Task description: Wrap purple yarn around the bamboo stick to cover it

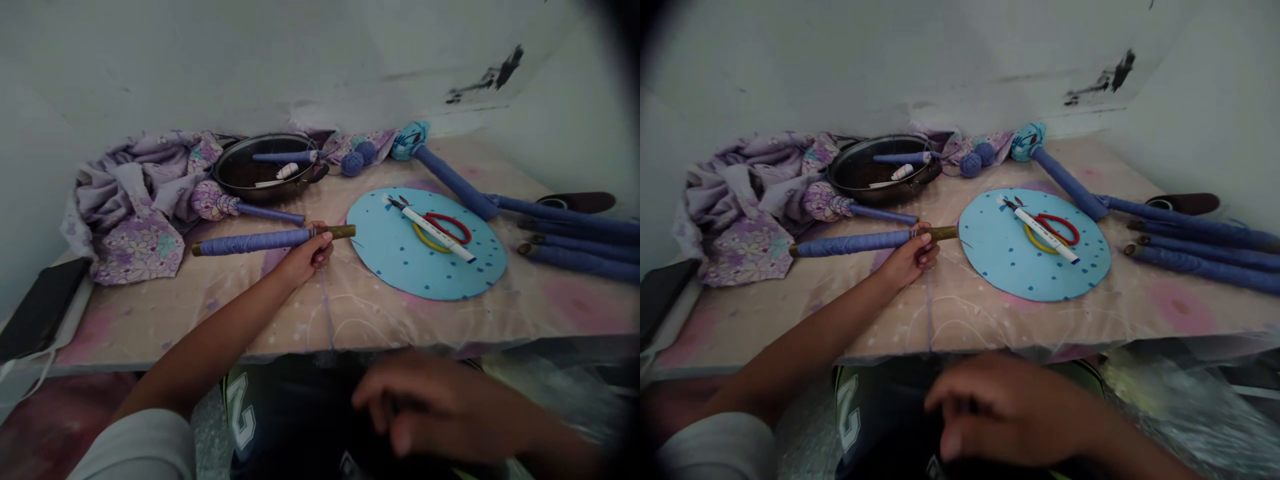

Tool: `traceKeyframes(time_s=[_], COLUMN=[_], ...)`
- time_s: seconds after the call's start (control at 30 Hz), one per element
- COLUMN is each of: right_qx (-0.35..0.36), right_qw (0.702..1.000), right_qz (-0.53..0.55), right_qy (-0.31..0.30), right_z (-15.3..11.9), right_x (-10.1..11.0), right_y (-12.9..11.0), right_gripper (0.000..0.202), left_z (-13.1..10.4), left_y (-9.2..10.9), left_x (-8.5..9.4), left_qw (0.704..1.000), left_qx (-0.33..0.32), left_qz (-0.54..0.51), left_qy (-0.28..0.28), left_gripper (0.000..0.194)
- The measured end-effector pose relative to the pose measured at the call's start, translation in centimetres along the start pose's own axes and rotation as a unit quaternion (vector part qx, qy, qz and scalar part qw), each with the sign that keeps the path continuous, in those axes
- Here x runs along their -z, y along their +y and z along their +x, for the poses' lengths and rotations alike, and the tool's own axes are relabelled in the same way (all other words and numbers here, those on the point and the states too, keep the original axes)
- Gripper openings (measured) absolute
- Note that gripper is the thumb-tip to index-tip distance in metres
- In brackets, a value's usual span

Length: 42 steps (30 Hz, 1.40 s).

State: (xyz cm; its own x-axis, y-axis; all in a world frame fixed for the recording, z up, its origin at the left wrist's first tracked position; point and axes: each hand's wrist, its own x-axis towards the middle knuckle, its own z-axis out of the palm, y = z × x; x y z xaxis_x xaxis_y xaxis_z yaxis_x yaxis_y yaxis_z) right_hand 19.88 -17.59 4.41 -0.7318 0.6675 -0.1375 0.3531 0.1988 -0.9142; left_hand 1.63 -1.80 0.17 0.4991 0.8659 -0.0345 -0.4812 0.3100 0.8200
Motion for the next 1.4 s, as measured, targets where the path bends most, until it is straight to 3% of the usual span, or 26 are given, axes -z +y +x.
traceKeyframes(time_s=[0.03, 0.1, 0.17, 0.27, 0.33, 0.4, 0.53, 0.67, 0.73, 0.8, 0.93, 1.0, 1.07, 1.17, 1.27, 1.33, 1.4], right_qx=[0.03, 0.02, -0.01, -0.041, 0.009, 0.086, 0.177, 0.088, 0.046, 0.068, 0.181, 0.165, 0.101, 0.041, 0.126, 0.173, 0.146], right_qw=[0.996, 0.961, 0.936, 0.952, 0.945, 0.934, 0.913, 0.934, 0.939, 0.938, 0.908, 0.914, 0.921, 0.931, 0.927, 0.915, 0.912], right_qz=[0.026, 0.022, -0.01, 0.056, 0.099, 0.074, 0.019, 0.149, 0.164, 0.123, 0.025, 0.078, 0.146, 0.133, 0.076, 0.09, 0.145], right_qy=[0.077, 0.276, 0.352, 0.299, 0.312, 0.338, 0.367, 0.313, 0.298, 0.317, 0.377, 0.362, 0.346, 0.338, 0.344, 0.354, 0.354], right_z=[0.9, 3.7, 7.0, 11.0, 12.3, 12.9, 12.9, 12.7, 12.6, 12.6, 12.8, 12.8, 12.8, 12.8, 13.0, 13.0, 13.0], right_x=[1.8, 5.0, 7.3, 8.6, 8.4, 8.0, 7.6, 8.0, 8.2, 8.1, 7.7, 7.6, 7.5, 7.4, 7.4, 7.3, 7.3], right_y=[-0.4, 0.2, 1.8, 4.2, 5.1, 5.4, 5.2, 5.1, 5.3, 5.5, 5.7, 5.5, 5.3, 5.4, 5.5, 5.3, 5.1], right_gripper=[0.036, 0.038, 0.036, 0.04, 0.031, 0.019, 0.021, 0.027, 0.031, 0.026, 0.02, 0.023, 0.027, 0.031, 0.019, 0.022, 0.026], left_z=[0.0, 0.0, 0.0, 0.1, 0.2, 0.3, 0.4, 0.3, 0.3, 0.3, 0.3, 0.3, 0.4, 0.4, 0.3, 0.3, 0.3], left_y=[-0.1, -0.1, -0.1, 0.0, 0.0, 0.1, 0.3, 0.3, 0.3, 0.2, 0.3, 0.3, 0.3, 0.3, 0.2, 0.2, 0.2], left_x=[0.1, 0.1, 0.2, 0.3, 0.4, 0.5, 0.6, 0.6, 0.5, 0.5, 0.5, 0.4, 0.4, 0.4, 0.4, 0.4, 0.4], left_qw=[1.0, 1.0, 0.999, 0.999, 1.0, 1.0, 1.0, 1.0, 1.0, 1.0, 0.999, 0.998, 0.998, 0.999, 0.999, 0.999, 0.999], left_qx=[0.0, -0.005, -0.014, -0.017, -0.011, -0.004, -0.005, -0.004, -0.007, -0.015, -0.023, -0.023, -0.021, -0.019, -0.019, -0.022, -0.025], left_qz=[0.004, 0.018, 0.028, 0.025, 0.015, 0.004, -0.005, -0.003, -0.002, -0.006, -0.02, -0.022, -0.018, -0.005, -0.005, -0.01, -0.009], left_qy=[-0.007, -0.024, -0.038, -0.033, -0.021, -0.002, 0.026, 0.017, 0.011, 0.014, 0.044, 0.052, 0.051, 0.046, 0.044, 0.044, 0.042], left_gripper=[0.033, 0.035, 0.037, 0.042, 0.046, 0.047, 0.041, 0.037, 0.037, 0.04, 0.042, 0.04, 0.037, 0.035, 0.039, 0.04, 0.039])
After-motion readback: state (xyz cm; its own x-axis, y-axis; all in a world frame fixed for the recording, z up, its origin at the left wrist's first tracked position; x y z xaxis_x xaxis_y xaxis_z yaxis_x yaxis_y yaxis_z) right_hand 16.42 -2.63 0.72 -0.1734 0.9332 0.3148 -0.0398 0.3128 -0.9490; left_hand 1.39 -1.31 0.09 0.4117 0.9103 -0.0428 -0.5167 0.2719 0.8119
